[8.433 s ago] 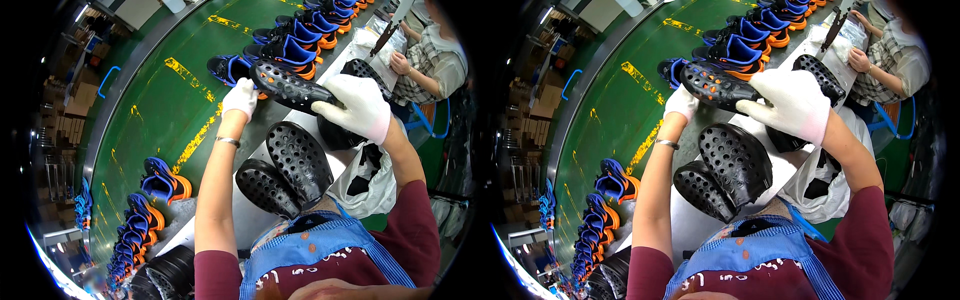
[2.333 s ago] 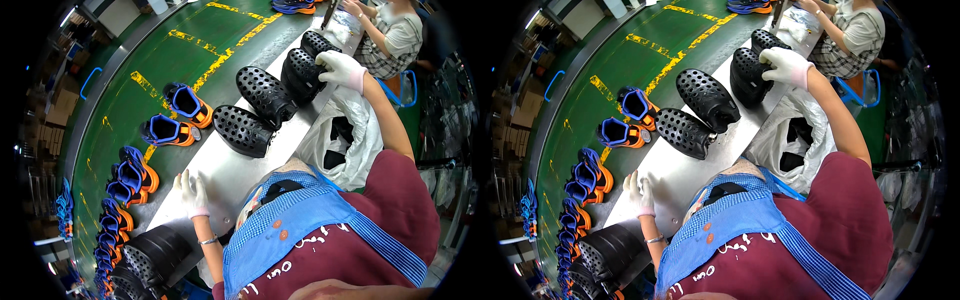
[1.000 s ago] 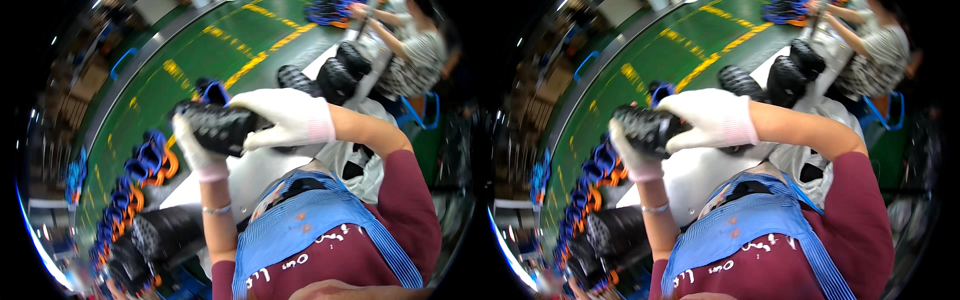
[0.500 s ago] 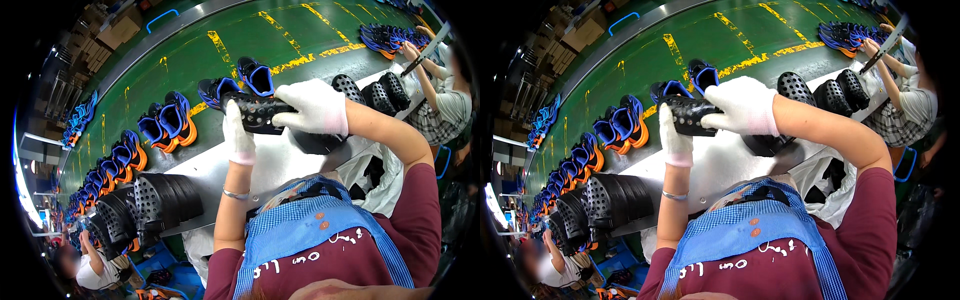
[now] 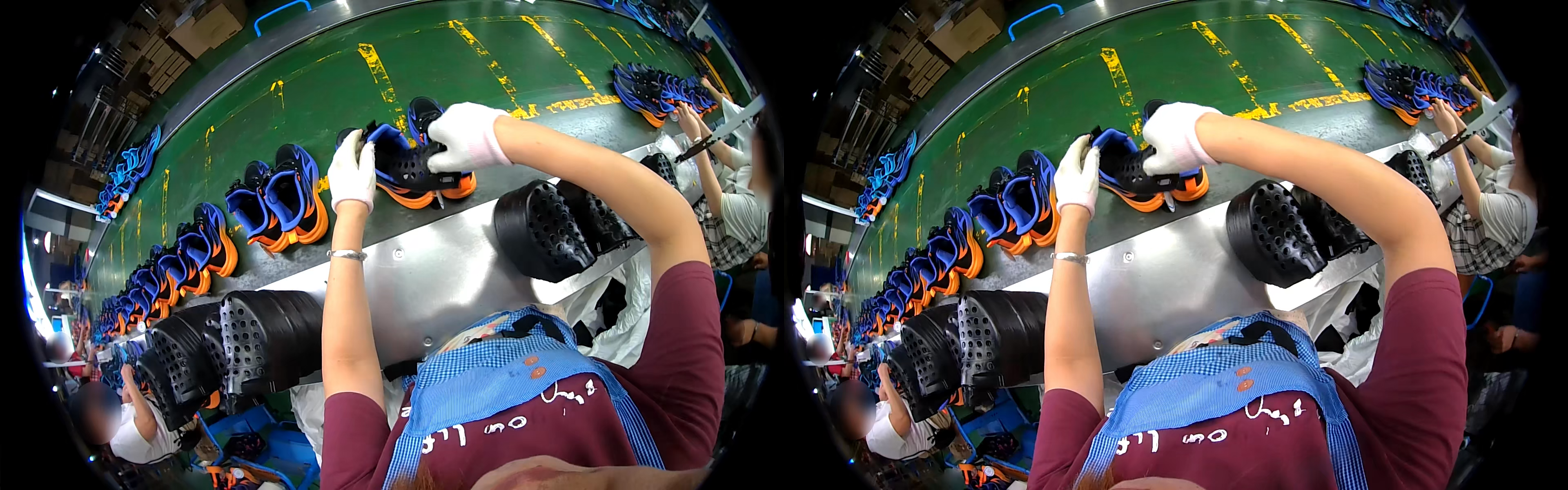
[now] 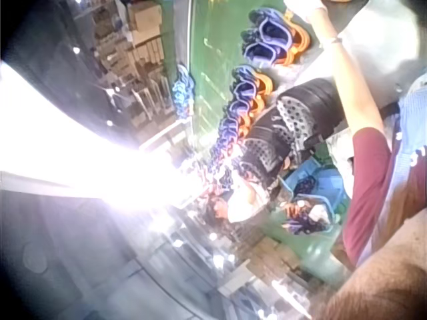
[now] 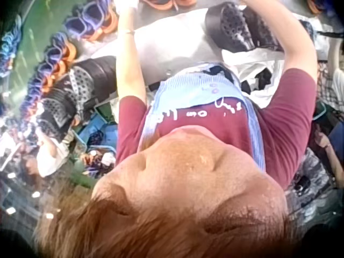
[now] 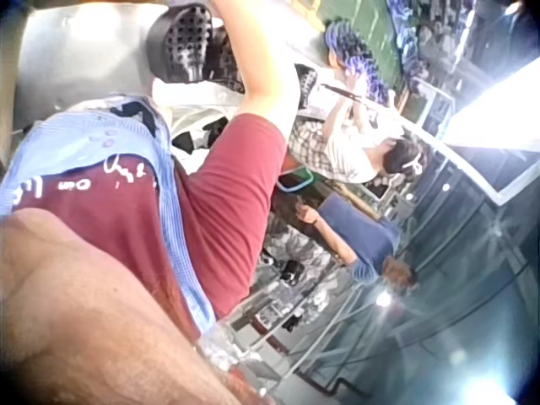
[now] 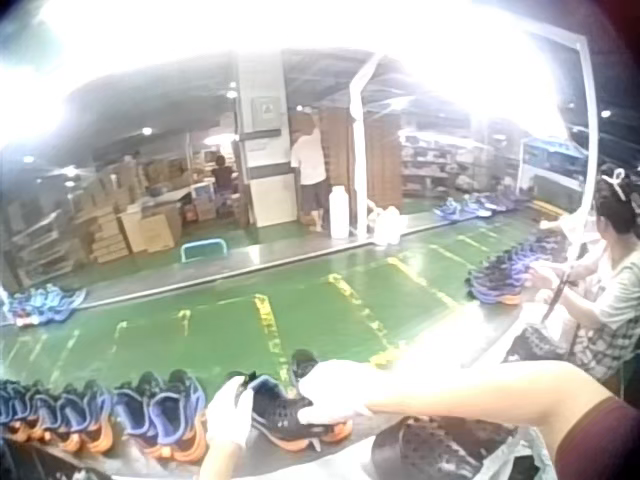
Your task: The person inserts black perforated insoles into blue and orange athletic shoes on a factory assembly line. They pick up each shoe, place the insole inside, and set the shoe back down in a row. The process is repeated continuously for multiple pairs of shoes.
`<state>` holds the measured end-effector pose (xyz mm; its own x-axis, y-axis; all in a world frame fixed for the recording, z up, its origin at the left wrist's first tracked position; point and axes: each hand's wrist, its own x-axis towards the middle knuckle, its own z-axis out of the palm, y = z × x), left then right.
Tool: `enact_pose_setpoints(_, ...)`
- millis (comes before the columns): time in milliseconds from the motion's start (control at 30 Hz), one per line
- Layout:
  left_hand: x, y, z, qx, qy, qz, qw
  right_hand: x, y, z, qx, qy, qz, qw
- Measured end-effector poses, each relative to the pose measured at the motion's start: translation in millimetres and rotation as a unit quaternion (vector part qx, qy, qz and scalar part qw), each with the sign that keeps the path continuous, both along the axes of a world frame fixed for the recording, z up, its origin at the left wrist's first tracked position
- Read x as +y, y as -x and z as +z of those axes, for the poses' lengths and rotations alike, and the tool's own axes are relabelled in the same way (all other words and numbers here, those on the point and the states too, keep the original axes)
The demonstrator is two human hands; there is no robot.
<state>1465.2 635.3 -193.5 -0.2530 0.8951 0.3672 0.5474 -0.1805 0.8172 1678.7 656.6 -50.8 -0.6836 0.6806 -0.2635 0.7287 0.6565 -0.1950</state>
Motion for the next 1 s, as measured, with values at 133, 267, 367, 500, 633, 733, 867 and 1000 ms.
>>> enact_pose_setpoints(133, 11, 7, 17, 0.132, 0.05, 0.027, 0.99, 24, 30, -19, -0.031, -0.014, 0.012, 0.999)
enact_pose_setpoints(267, 16, 13, 12, 0.126, 0.082, 0.05, 0.987, 34, 63, -52, -0.048, -0.037, 0.032, 0.998)
enact_pose_setpoints(367, 20, 12, 8, 0.107, 0.092, 0.063, 0.988, 27, 77, -83, -0.037, -0.016, 0.0, 0.999)
enact_pose_setpoints(500, 20, 25, -11, 0.038, 0.123, 0.087, 0.988, 23, 100, -86, -0.07, -0.039, 0.036, 0.996)
enact_pose_setpoints(633, 10, 6, 7, -0.028, 0.121, 0.086, 0.989, 36, 105, -109, -0.036, -0.038, 0.003, 0.999)
enact_pose_setpoints(733, -24, -13, 5, 0.068, 0.008, 0.145, 0.987, 39, 108, -106, 0.024, -0.049, -0.009, 0.998)
enact_pose_setpoints(867, -60, -45, -1, 0.14, -0.002, 0.011, 0.99, 50, 106, -98, -0.008, -0.013, -0.02, 1.0)
enact_pose_setpoints(1000, -46, -54, 3, 0.172, 0.215, -0.105, 0.956, 47, 113, -80, -0.054, -0.006, 0.003, 0.999)
